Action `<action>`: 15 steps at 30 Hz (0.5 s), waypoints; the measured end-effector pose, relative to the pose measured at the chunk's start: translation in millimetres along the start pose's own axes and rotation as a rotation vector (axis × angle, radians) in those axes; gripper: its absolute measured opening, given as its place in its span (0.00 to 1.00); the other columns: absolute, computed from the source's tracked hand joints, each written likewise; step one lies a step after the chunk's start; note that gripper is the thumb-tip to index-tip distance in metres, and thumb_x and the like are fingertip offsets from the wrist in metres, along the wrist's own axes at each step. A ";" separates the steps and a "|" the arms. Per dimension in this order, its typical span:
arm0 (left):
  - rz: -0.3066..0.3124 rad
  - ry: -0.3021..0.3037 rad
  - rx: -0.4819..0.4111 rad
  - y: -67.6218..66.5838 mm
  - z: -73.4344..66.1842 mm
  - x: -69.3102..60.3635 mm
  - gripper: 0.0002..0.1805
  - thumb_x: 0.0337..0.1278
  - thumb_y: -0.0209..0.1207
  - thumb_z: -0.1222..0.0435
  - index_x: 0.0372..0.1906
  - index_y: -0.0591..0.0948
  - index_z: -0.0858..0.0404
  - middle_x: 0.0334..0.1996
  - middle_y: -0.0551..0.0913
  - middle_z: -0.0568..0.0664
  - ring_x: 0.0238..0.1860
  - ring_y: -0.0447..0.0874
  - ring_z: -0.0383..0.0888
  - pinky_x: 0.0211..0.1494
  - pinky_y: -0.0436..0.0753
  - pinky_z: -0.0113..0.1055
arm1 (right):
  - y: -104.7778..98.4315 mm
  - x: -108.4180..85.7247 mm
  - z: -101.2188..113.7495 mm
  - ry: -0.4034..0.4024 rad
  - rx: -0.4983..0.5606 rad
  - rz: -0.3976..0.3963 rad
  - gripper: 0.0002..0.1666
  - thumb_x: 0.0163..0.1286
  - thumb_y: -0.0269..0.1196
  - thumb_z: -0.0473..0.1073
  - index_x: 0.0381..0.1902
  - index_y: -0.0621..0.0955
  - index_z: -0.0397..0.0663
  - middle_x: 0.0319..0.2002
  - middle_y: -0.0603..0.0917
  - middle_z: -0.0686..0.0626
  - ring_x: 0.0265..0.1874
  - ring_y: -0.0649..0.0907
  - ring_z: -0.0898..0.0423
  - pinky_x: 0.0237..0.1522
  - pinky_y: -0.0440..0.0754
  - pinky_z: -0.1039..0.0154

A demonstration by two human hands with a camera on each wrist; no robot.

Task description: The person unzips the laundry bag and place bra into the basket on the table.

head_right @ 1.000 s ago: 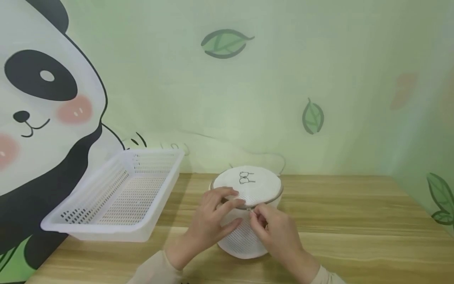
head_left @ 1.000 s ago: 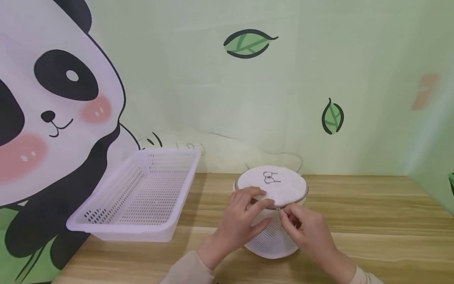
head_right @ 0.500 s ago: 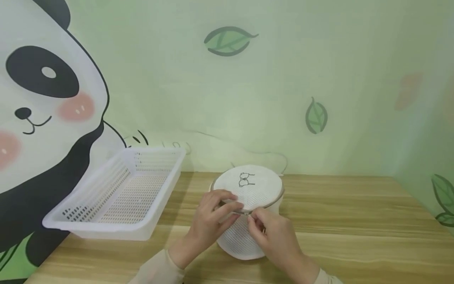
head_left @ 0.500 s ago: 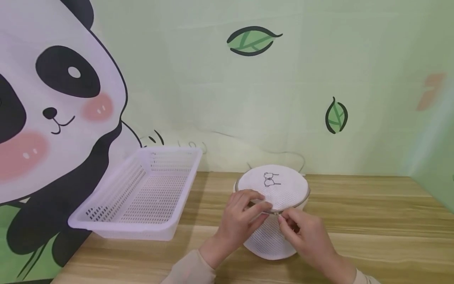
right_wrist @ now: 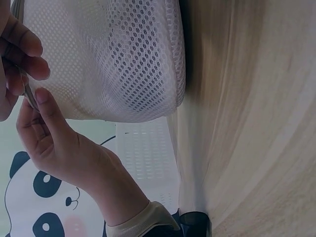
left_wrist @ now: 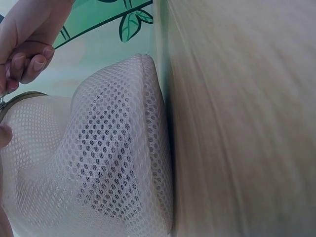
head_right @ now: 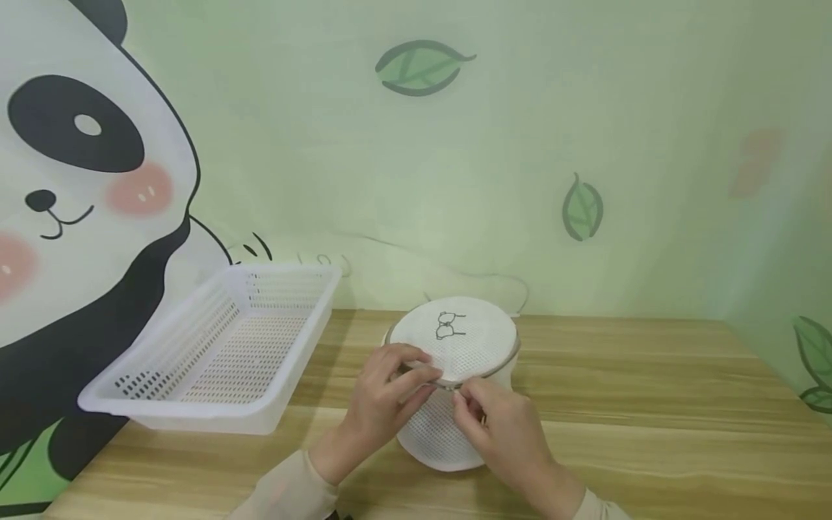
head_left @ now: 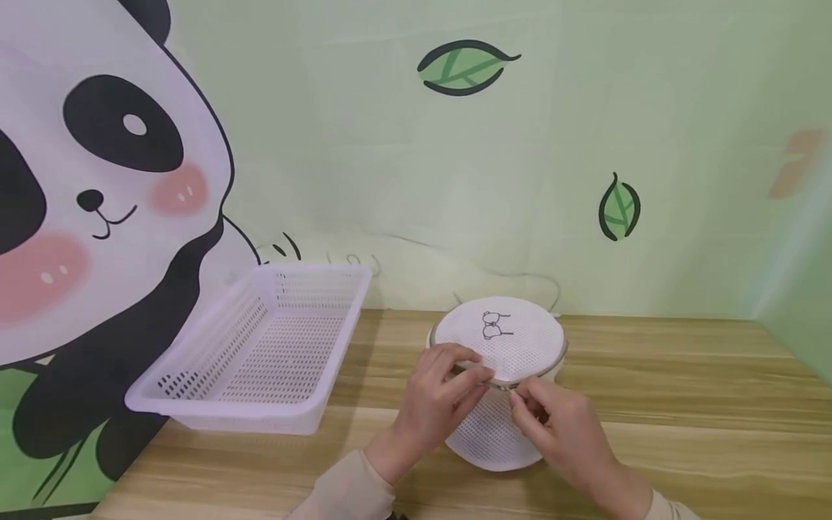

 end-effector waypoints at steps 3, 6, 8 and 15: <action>0.006 0.000 0.004 0.6 0.1 -0.6 0.07 0.47 0.69 0.62 0.34 0.85 0.53 0.39 0.82 0.46 0.43 0.81 0.43 0.49 0.78 0.34 | -0.3 -0.4 0.3 -0.002 -0.002 -0.003 0.14 0.52 0.65 0.29 0.22 0.74 0.53 0.17 0.70 0.64 0.20 0.67 0.76 0.20 0.67 0.82; 0.007 0.002 0.004 0.9 0.1 -0.9 0.07 0.47 0.68 0.62 0.34 0.85 0.53 0.39 0.82 0.46 0.44 0.81 0.43 0.49 0.78 0.34 | -1.0 -0.5 0.6 -0.006 -0.007 -0.006 0.14 0.52 0.64 0.29 0.22 0.74 0.53 0.17 0.70 0.64 0.20 0.67 0.76 0.20 0.68 0.82; 0.005 0.004 0.001 0.7 0.5 -0.8 0.07 0.48 0.68 0.62 0.34 0.85 0.53 0.39 0.82 0.46 0.44 0.81 0.43 0.49 0.78 0.34 | -1.1 -0.4 0.5 -0.009 -0.012 -0.007 0.14 0.52 0.64 0.29 0.22 0.74 0.53 0.17 0.70 0.64 0.20 0.67 0.75 0.20 0.68 0.82; 0.008 -0.010 -0.013 -0.2 2.8 -1.4 0.07 0.47 0.68 0.63 0.34 0.85 0.54 0.39 0.81 0.46 0.44 0.80 0.43 0.48 0.78 0.35 | -1.4 0.4 -1.3 -0.001 -0.032 -0.005 0.13 0.52 0.65 0.29 0.22 0.76 0.53 0.17 0.71 0.64 0.19 0.67 0.76 0.20 0.68 0.82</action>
Point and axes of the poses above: each hand's wrist, its own x-axis towards the middle knuckle, its own y-axis out of the palm, z = x × y, the point moved 7 cm from there along x, towards the middle knuckle
